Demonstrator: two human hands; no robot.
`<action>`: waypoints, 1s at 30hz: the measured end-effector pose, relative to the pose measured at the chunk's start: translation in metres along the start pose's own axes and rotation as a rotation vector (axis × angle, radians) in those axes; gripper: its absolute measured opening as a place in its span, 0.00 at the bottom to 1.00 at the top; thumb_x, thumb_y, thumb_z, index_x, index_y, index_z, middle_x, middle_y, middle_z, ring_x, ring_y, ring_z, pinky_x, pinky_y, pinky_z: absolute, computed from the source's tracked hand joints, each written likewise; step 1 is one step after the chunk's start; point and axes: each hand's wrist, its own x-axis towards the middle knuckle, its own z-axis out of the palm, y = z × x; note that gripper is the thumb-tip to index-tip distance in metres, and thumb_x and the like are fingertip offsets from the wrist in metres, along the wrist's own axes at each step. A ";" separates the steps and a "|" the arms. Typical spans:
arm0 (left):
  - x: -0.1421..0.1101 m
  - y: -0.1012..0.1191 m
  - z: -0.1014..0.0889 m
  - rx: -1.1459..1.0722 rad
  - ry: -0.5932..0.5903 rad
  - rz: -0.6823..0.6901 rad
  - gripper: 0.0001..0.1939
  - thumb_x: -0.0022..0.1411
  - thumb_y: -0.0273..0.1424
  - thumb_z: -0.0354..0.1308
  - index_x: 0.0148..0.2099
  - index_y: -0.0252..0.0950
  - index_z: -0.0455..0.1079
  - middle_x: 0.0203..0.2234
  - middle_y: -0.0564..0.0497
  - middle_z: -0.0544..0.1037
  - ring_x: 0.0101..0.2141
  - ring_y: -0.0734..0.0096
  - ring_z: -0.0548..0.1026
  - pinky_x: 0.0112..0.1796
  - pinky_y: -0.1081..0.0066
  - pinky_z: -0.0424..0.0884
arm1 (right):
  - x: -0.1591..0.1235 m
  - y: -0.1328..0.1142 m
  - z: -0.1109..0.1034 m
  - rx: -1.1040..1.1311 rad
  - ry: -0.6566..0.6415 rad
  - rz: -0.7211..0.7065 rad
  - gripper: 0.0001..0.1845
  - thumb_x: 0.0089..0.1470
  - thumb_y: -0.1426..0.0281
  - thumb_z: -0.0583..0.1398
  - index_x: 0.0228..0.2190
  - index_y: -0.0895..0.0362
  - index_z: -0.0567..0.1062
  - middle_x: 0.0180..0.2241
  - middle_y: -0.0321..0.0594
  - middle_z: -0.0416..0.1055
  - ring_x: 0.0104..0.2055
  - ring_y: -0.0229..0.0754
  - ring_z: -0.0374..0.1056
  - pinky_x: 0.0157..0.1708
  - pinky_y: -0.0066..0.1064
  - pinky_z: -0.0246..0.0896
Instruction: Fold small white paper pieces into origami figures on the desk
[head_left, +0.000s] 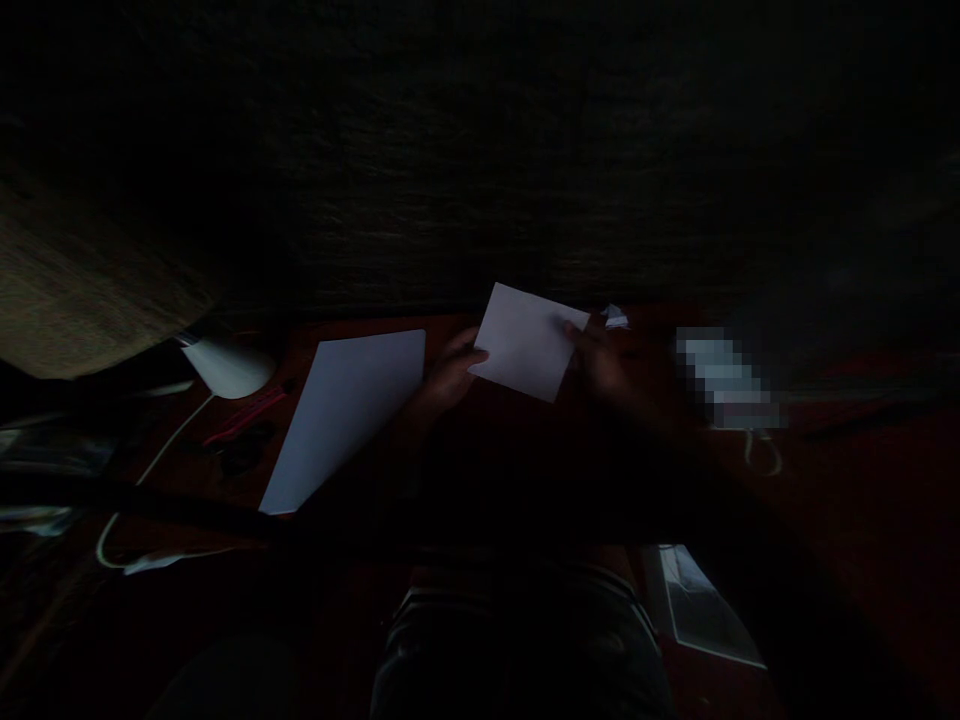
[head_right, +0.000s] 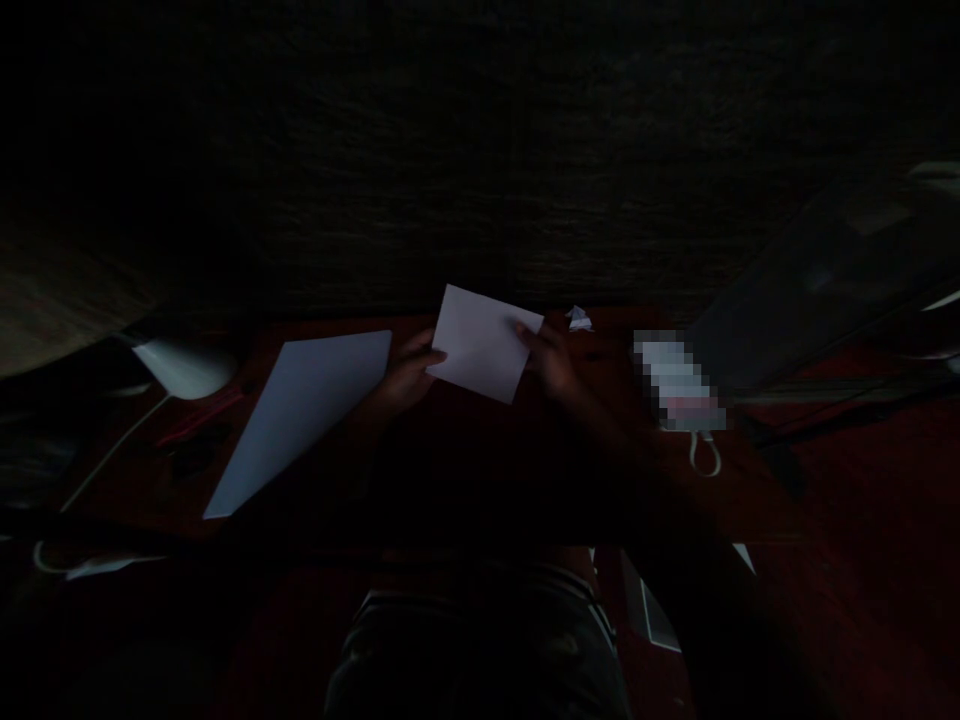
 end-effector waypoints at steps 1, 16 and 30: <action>0.001 -0.001 -0.001 -0.005 0.013 0.004 0.22 0.49 0.29 0.70 0.49 0.38 0.77 0.40 0.49 0.82 0.43 0.58 0.78 0.44 0.61 0.70 | -0.003 -0.001 0.000 0.021 0.030 0.000 0.26 0.51 0.48 0.68 0.46 0.50 0.77 0.48 0.42 0.81 0.52 0.54 0.76 0.50 0.47 0.74; -0.028 0.020 0.016 0.614 0.151 0.552 0.29 0.62 0.35 0.67 0.64 0.43 0.69 0.66 0.43 0.69 0.69 0.48 0.60 0.68 0.54 0.54 | 0.008 0.009 -0.010 -0.270 0.045 -0.194 0.07 0.48 0.60 0.69 0.27 0.50 0.82 0.37 0.41 0.83 0.44 0.54 0.77 0.54 0.51 0.70; -0.032 0.021 0.026 0.856 -0.255 0.393 0.22 0.57 0.24 0.65 0.52 0.49 0.83 0.58 0.50 0.79 0.62 0.47 0.70 0.68 0.46 0.55 | 0.001 -0.004 -0.008 -0.295 -0.153 -0.244 0.13 0.49 0.71 0.61 0.32 0.47 0.86 0.42 0.36 0.85 0.52 0.53 0.78 0.60 0.49 0.69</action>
